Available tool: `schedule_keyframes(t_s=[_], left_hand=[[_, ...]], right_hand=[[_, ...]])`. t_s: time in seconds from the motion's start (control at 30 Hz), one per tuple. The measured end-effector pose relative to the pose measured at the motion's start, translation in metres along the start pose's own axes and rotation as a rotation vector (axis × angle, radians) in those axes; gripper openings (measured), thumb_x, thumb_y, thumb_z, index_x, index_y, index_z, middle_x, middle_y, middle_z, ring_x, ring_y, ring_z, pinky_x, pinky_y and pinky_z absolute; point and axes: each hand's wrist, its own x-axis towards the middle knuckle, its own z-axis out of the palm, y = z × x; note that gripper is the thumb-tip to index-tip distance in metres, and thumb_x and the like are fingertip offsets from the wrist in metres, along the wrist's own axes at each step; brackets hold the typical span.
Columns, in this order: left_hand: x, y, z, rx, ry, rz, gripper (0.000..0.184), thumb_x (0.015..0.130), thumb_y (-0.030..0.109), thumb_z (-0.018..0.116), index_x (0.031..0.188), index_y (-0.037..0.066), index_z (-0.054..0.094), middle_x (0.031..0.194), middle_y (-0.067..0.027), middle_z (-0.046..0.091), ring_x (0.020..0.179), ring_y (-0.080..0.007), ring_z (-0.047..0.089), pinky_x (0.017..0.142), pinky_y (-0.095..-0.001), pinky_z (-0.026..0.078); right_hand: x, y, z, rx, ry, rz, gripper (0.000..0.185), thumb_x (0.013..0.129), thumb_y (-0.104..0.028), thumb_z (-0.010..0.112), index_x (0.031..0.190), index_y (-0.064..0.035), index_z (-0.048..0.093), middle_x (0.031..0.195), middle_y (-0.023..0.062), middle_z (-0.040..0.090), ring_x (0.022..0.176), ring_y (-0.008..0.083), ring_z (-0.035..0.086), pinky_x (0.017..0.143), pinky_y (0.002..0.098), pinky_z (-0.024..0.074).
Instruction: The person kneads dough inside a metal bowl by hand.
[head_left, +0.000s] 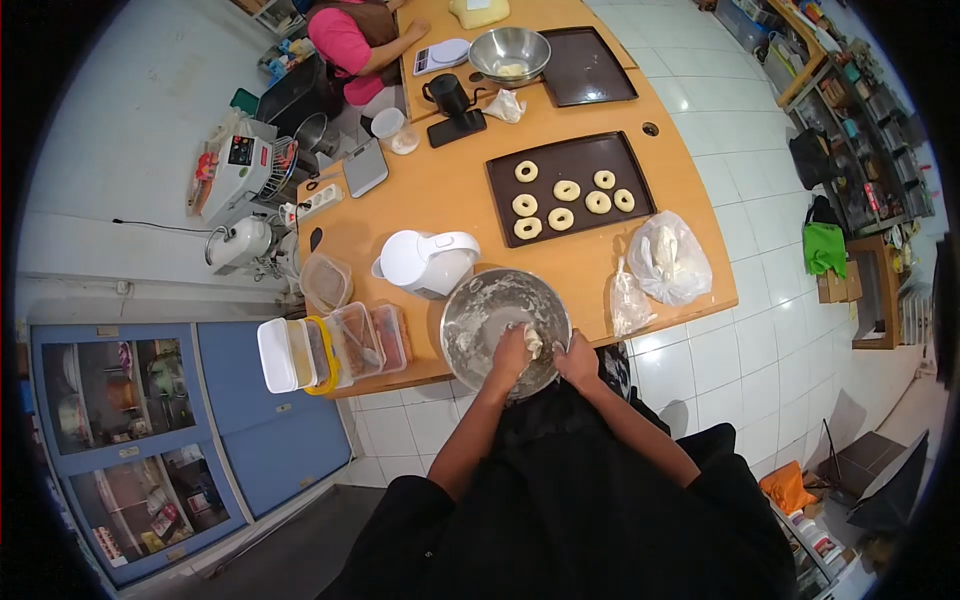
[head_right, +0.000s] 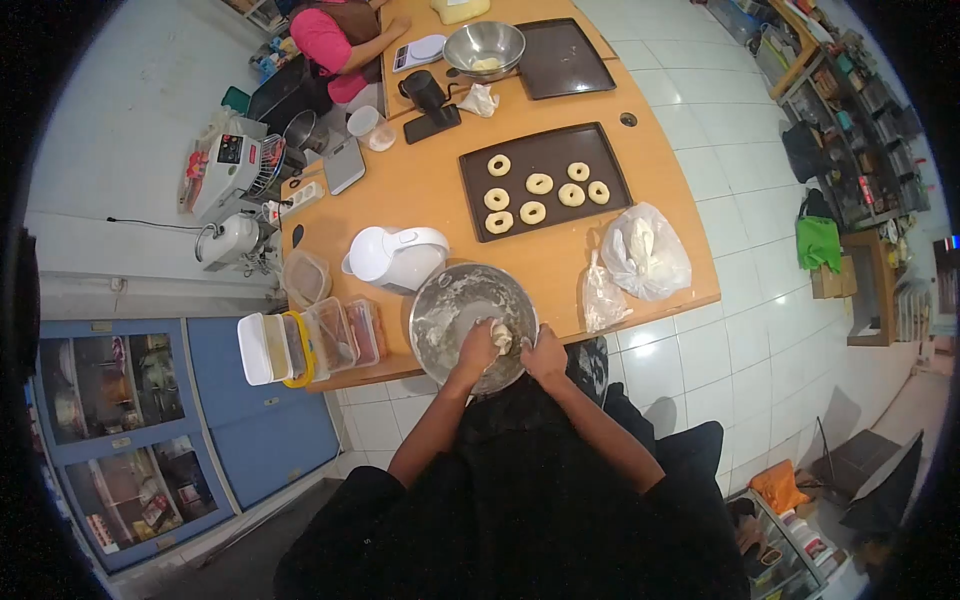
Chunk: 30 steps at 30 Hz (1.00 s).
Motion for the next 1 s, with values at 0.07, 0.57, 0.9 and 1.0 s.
schedule_keyframes(t_s=[0.07, 0.57, 0.9, 1.0], left_hand=[[0.001, 0.002, -0.009, -0.216, -0.103, 0.060, 0.044, 0.070, 0.008, 0.070, 0.113, 0.004, 0.060, 0.107, -0.0248, 0.061, 0.104, -0.0402, 0.058, 0.089, -0.0464, 0.046], [0.017, 0.047, 0.006, 0.183, 0.020, -0.348, 0.041, 0.083, 0.036, 0.056, 0.103, 0.001, 0.064, 0.094, -0.0234, 0.067, 0.090, -0.0395, 0.065, 0.082, -0.0507, 0.049], [0.019, 0.051, 0.009, 0.207, 0.071, -0.380, 0.055, 0.071, 0.031, 0.076, 0.114, 0.005, 0.054, 0.110, -0.0159, 0.063, 0.107, -0.0338, 0.058, 0.093, -0.0469, 0.042], [0.023, 0.049, 0.010, 0.246, 0.081, -0.362, 0.062, 0.068, 0.033, 0.078, 0.117, 0.007, 0.050, 0.114, -0.0147, 0.060, 0.111, -0.0322, 0.055, 0.094, -0.0482, 0.040]], right_hand=[[0.016, 0.015, 0.012, 0.089, 0.124, -0.063, 0.041, 0.083, -0.024, 0.064, 0.113, 0.0016, 0.053, 0.103, 0.0244, 0.063, 0.098, 0.0422, 0.061, 0.085, 0.0457, 0.0479], [0.019, 0.035, 0.031, 0.409, 0.040, 0.176, 0.034, 0.089, -0.018, 0.054, 0.117, 0.0012, 0.057, 0.103, 0.0291, 0.063, 0.102, 0.0447, 0.059, 0.086, 0.0453, 0.0469], [0.014, 0.027, 0.016, 0.335, 0.038, 0.079, 0.035, 0.082, -0.009, 0.055, 0.116, 0.0007, 0.057, 0.099, 0.0290, 0.064, 0.099, 0.0435, 0.062, 0.081, 0.0425, 0.0503], [0.013, 0.024, 0.017, 0.349, 0.085, 0.071, 0.035, 0.083, -0.008, 0.055, 0.117, 0.0008, 0.057, 0.098, 0.0287, 0.065, 0.098, 0.0425, 0.062, 0.081, 0.0423, 0.0507]])
